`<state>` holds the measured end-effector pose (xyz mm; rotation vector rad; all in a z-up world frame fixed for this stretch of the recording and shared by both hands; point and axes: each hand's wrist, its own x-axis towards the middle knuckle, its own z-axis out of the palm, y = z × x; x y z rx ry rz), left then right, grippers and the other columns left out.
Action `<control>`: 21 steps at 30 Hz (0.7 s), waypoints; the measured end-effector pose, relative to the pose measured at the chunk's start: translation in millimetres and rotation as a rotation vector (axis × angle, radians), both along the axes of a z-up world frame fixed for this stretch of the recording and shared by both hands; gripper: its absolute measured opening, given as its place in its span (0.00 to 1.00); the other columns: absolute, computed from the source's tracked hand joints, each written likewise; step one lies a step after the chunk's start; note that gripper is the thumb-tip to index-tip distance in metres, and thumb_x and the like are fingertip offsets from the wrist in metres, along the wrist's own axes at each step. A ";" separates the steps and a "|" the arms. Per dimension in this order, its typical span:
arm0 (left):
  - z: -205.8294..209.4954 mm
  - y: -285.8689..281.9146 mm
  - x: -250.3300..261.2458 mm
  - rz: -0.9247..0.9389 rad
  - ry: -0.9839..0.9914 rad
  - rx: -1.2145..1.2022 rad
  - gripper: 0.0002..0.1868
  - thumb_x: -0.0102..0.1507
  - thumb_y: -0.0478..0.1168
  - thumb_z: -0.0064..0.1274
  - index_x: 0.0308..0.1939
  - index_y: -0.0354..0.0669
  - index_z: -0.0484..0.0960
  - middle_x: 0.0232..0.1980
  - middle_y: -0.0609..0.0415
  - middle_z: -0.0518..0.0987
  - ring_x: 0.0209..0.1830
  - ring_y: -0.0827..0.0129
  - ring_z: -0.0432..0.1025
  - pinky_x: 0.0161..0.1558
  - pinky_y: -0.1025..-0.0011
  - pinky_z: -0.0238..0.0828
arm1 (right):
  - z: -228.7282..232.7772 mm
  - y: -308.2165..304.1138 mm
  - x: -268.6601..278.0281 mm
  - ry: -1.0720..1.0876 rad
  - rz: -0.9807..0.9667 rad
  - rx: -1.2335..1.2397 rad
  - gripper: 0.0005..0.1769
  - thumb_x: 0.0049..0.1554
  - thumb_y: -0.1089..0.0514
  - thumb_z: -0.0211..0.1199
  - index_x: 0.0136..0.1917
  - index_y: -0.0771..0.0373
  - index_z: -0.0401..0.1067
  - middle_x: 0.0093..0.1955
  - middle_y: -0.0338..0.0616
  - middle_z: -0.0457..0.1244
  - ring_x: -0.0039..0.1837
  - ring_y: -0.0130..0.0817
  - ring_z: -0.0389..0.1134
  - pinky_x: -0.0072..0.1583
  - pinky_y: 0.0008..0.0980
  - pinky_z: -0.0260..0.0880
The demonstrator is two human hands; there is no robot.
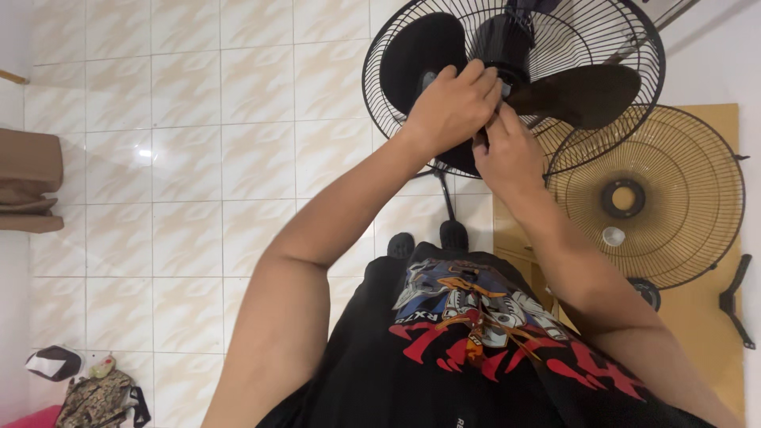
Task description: The person assembles an electric fan by attaching the fan blades to the motor hub, securing them with a nut, and then fitting the front protective cage. The person uses a yellow cloth to wipe the fan blades and motor hub during assembly.
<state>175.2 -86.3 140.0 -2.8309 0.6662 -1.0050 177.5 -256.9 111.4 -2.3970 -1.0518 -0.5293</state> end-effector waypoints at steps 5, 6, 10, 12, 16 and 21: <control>-9.0 -5.6 25.5 0.168 0.371 0.198 0.10 0.61 0.41 0.52 0.35 0.44 0.87 0.38 0.55 0.83 0.47 0.60 0.71 0.33 0.63 0.71 | -17.4 -3.4 6.7 -0.033 -0.033 -0.070 0.20 0.53 0.65 0.66 0.60 0.65 0.74 0.62 0.44 0.66 0.51 0.45 0.70 0.49 0.40 0.73; -10.1 -5.2 28.7 0.190 0.415 0.240 0.10 0.60 0.42 0.51 0.33 0.45 0.88 0.37 0.56 0.83 0.46 0.59 0.71 0.33 0.63 0.72 | -20.1 -2.2 7.3 -0.063 -0.033 -0.073 0.18 0.54 0.66 0.66 0.59 0.65 0.74 0.62 0.44 0.66 0.52 0.43 0.70 0.50 0.39 0.73; -8.0 18.2 28.6 0.168 0.572 0.195 0.09 0.61 0.42 0.54 0.33 0.43 0.88 0.38 0.53 0.83 0.50 0.56 0.72 0.39 0.59 0.74 | -18.3 0.7 13.2 -0.208 0.047 0.041 0.15 0.57 0.68 0.65 0.57 0.59 0.75 0.60 0.34 0.68 0.53 0.37 0.66 0.57 0.36 0.71; -6.0 31.3 24.3 0.091 0.539 -0.064 0.07 0.56 0.40 0.57 0.34 0.42 0.87 0.41 0.50 0.83 0.50 0.53 0.73 0.40 0.57 0.76 | -13.2 -2.4 15.9 -0.280 0.081 0.054 0.14 0.56 0.66 0.68 0.56 0.59 0.75 0.61 0.34 0.67 0.55 0.36 0.67 0.58 0.35 0.69; -8.3 29.1 18.1 0.062 0.567 -0.381 0.09 0.58 0.41 0.60 0.38 0.39 0.85 0.43 0.52 0.83 0.50 0.51 0.73 0.47 0.57 0.75 | -4.0 -9.7 20.9 -0.443 -0.052 0.091 0.22 0.48 0.57 0.76 0.54 0.57 0.71 0.57 0.45 0.59 0.55 0.45 0.65 0.54 0.42 0.61; -17.1 24.4 21.3 -0.035 0.524 -0.496 0.12 0.57 0.41 0.59 0.42 0.40 0.84 0.44 0.52 0.84 0.48 0.51 0.72 0.46 0.57 0.75 | -15.5 -12.1 34.6 -0.093 -0.062 0.162 0.28 0.55 0.57 0.76 0.61 0.66 0.63 0.62 0.54 0.57 0.61 0.50 0.66 0.55 0.42 0.69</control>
